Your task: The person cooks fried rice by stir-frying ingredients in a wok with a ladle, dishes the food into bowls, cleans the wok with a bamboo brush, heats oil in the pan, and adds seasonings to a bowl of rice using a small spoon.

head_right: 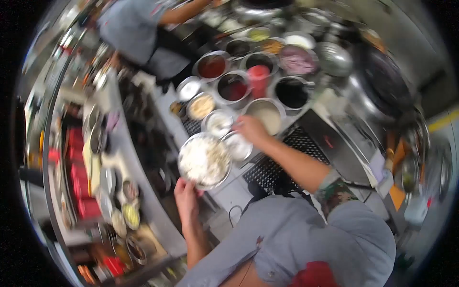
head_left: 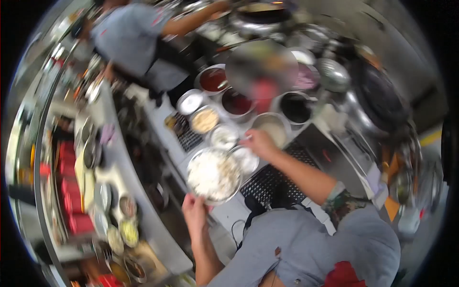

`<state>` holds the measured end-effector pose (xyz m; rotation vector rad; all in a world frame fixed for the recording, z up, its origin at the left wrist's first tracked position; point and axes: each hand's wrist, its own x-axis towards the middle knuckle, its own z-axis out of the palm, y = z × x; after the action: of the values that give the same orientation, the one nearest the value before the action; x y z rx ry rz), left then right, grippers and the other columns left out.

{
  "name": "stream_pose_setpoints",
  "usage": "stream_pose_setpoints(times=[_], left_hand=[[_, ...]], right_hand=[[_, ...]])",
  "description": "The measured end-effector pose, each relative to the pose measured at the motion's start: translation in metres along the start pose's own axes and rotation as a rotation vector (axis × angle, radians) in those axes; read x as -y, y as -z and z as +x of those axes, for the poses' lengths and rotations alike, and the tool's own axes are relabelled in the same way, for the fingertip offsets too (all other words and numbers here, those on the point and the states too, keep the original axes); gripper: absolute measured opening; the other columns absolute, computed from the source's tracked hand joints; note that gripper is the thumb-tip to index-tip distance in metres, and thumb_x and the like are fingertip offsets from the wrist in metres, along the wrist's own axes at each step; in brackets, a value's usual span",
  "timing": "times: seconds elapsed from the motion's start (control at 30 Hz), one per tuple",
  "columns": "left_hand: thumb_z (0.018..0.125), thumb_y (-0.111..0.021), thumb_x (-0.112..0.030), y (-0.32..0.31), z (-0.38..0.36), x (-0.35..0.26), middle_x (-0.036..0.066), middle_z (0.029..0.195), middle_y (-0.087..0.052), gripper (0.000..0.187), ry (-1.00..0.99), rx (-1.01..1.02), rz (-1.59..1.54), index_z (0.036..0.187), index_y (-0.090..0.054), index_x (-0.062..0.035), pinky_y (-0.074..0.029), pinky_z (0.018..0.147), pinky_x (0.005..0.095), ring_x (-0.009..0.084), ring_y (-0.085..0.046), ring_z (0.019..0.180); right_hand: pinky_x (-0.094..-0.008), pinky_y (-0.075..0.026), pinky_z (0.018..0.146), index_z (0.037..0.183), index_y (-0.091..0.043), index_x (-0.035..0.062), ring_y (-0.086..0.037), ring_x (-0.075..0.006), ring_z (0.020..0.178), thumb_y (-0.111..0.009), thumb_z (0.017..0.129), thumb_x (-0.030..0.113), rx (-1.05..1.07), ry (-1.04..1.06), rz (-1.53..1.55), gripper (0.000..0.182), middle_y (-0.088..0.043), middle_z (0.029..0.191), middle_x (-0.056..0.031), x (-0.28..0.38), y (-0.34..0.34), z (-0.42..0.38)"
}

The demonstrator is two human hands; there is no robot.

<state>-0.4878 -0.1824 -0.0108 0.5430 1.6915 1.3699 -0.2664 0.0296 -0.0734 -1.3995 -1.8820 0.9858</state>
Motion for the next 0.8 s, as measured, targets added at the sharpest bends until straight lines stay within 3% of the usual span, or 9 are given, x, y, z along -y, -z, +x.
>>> stream_pose_setpoints(times=[0.07,0.13,0.27,0.33,0.4,0.47,0.53,0.63,0.8], left_hand=[[0.088,-0.058,-0.007,-0.015,-0.014,-0.013,0.002,0.073,-0.056,0.007,-0.016,0.04,0.032,0.083,-0.053,-0.0049,-0.044,0.047,0.0237,0.0092,-0.051,0.054],[0.088,-0.057,-0.006,-0.043,-0.023,-0.025,0.003,0.075,-0.058,0.004,-0.034,0.093,0.002,0.086,-0.054,-0.0048,-0.044,0.045,0.0233,0.0095,-0.052,0.053],[0.089,-0.055,-0.004,-0.119,-0.016,-0.035,-0.002,0.065,-0.049,0.008,-0.034,0.307,-0.004,0.084,-0.051,-0.0091,-0.045,0.045,0.0229,0.0074,-0.049,0.052],[0.088,-0.056,-0.006,-0.176,-0.011,-0.033,0.004,0.077,-0.059,0.003,-0.047,0.384,0.002,0.088,-0.053,-0.0049,-0.046,0.044,0.0226,0.0098,-0.054,0.054],[0.088,-0.057,-0.005,-0.24,0.001,-0.031,0.006,0.079,-0.062,0.004,-0.013,0.509,-0.012,0.09,-0.053,-0.005,-0.048,0.044,0.0222,0.0105,-0.056,0.056],[0.089,-0.057,-0.006,-0.319,0.005,-0.032,0.006,0.08,-0.062,0.005,0.023,0.571,-0.038,0.091,-0.053,-0.0058,-0.048,0.044,0.0214,0.0108,-0.057,0.055],[0.09,-0.058,-0.007,-0.397,0.011,-0.028,0.003,0.079,-0.061,0.005,0.076,0.588,-0.025,0.093,-0.054,-0.0074,-0.049,0.047,0.0224,0.0104,-0.056,0.056],[0.089,-0.057,-0.007,-0.505,0.029,-0.009,0.003,0.08,-0.06,0.005,0.073,0.637,-0.066,0.094,-0.054,-0.0086,-0.052,0.053,0.0246,0.011,-0.057,0.061],[0.085,-0.056,-0.005,-0.648,0.087,0.039,0.009,0.088,-0.064,0.016,0.027,0.592,-0.09,0.101,-0.057,-0.0027,-0.053,0.054,0.0288,0.0159,-0.06,0.066]], right_hand=[[-0.0479,-0.052,0.066,0.103,-0.067,0.0017,-0.066,-0.0395,0.073,-0.071,0.084,0.04,-0.003,0.166,-0.332,0.043,-0.068,0.079,-0.0201,-0.009,0.024,-0.017],[-0.0453,-0.053,0.068,0.107,-0.067,0.0036,-0.068,-0.0362,0.078,-0.07,0.086,0.039,0.079,-0.017,-0.338,0.041,-0.07,0.085,-0.0193,0.022,0.093,-0.051],[-0.0375,-0.055,0.069,0.118,-0.066,0.0087,-0.07,-0.0266,0.077,-0.07,0.087,0.033,-0.096,-0.08,-0.11,0.039,-0.072,0.087,-0.0134,-0.009,0.243,-0.135],[-0.0347,-0.054,0.072,0.118,-0.066,0.0086,-0.07,-0.0203,0.08,-0.072,0.086,0.026,-0.313,-0.408,-0.209,0.037,-0.072,0.09,-0.0124,-0.036,0.333,-0.184],[-0.0406,-0.054,0.079,0.112,-0.069,0.0099,-0.069,-0.0311,0.086,-0.065,0.085,0.02,-0.783,-0.499,-0.445,0.029,-0.071,0.096,-0.0166,-0.087,0.423,-0.243],[-0.0462,-0.051,0.089,0.115,-0.064,0.0038,-0.063,-0.0372,0.103,-0.065,0.084,0.018,-0.956,-0.637,-0.823,0.035,-0.066,0.109,-0.0203,-0.178,0.503,-0.319],[-0.0501,-0.049,0.089,0.114,-0.059,0.001,-0.058,-0.0422,0.107,-0.06,0.083,0.011,-0.839,-0.967,-1.015,0.032,-0.059,0.113,-0.0223,-0.196,0.551,-0.377],[-0.052,-0.047,0.087,0.119,-0.05,0.0005,-0.058,-0.0453,0.103,-0.059,0.078,-0.001,-0.858,-1.134,-0.887,0.042,-0.057,0.107,-0.0267,-0.256,0.586,-0.443],[-0.0524,-0.049,0.091,0.129,-0.043,0.0029,-0.058,-0.0472,0.109,-0.058,0.084,0.007,-0.653,-1.106,-0.757,0.047,-0.053,0.125,-0.0283,-0.291,0.615,-0.476]])
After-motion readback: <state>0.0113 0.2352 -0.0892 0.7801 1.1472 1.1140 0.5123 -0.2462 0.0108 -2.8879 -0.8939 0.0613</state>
